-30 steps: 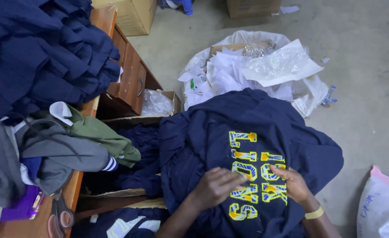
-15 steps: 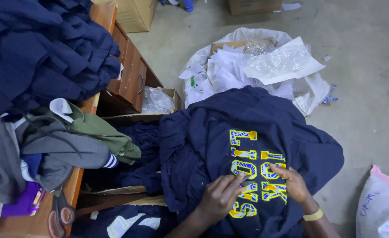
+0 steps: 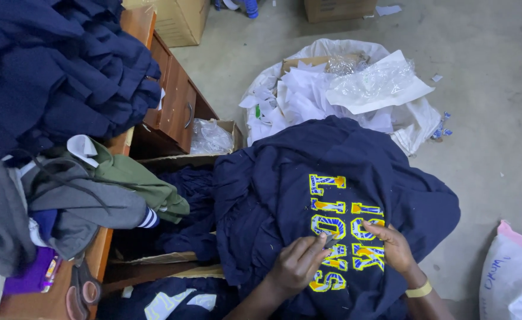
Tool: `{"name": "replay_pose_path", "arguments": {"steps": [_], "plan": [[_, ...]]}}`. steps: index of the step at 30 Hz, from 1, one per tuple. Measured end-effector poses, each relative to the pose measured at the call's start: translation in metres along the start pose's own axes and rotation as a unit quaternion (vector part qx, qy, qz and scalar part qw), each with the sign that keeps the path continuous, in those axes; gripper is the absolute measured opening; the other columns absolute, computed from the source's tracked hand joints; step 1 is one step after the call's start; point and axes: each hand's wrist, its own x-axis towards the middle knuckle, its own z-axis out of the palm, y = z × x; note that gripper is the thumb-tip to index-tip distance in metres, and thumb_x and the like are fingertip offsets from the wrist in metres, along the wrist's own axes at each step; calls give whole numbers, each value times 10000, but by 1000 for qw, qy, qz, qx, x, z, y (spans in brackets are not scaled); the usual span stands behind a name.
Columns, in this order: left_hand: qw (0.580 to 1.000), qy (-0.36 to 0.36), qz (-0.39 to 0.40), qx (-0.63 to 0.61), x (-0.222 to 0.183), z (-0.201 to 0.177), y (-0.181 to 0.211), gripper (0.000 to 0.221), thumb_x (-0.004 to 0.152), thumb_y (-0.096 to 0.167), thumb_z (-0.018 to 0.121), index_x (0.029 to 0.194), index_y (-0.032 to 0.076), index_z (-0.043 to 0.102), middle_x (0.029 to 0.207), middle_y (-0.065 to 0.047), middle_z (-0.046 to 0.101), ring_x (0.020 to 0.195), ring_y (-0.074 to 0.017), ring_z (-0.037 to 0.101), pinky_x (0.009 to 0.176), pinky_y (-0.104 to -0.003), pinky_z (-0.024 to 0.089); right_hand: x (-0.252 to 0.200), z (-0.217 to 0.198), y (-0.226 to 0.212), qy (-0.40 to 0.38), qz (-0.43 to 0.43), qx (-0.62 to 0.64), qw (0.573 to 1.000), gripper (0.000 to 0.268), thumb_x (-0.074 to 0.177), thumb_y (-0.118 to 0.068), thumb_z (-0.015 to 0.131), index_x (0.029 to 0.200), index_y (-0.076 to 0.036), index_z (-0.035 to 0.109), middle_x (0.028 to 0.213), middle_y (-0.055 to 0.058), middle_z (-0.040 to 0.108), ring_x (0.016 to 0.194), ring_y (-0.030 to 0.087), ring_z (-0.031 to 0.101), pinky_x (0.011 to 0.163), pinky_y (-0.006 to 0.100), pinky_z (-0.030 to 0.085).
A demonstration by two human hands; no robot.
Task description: Manually removing loose threads from the embroidery on a navy blue sweatshirt.
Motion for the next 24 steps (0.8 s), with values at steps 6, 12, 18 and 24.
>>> {"name": "replay_pose_path", "arguments": {"steps": [6, 12, 18, 24], "plan": [[1000, 1, -15, -12, 0, 7, -5, 408, 1014, -28, 780, 1353, -149, 588, 1114, -231, 678, 950, -332, 712, 857, -425, 624, 14, -23, 31, -30, -275, -254, 927, 405, 881, -90, 762, 1285, -104, 795, 1345, 82, 770, 1158, 233, 783, 1102, 361, 608], [1000, 30, -5, -4, -6, 17, -15, 410, 996, -22, 805, 1348, -119, 617, 1121, -219, 696, 943, -343, 728, 843, -439, 634, -68, 84, -113, 6, 157, 130, 979, 557, 945, -198, 557, 1425, 83, 566, 1325, 354, 675, 1132, 536, 645, 1032, 644, 506], [979, 100, -146, -102, -14, 34, -22, 413, 997, 10, 769, 1380, -48, 627, 1113, -187, 695, 945, -290, 709, 843, -383, 600, -84, 85, -115, -414, 76, -32, 907, 942, 840, -199, 1016, 1565, -36, 437, 1590, 143, 604, 1426, 285, 606, 1195, 484, 481], [980, 114, -123, -110, -9, 7, -3, 330, 1025, 40, 725, 1344, -25, 672, 1173, -204, 751, 1001, -316, 752, 904, -394, 608, -2, 31, -58, -54, 203, 107, 972, 623, 814, 137, 584, 1436, 179, 595, 1423, 315, 651, 1291, 480, 596, 1172, 635, 450]]}}
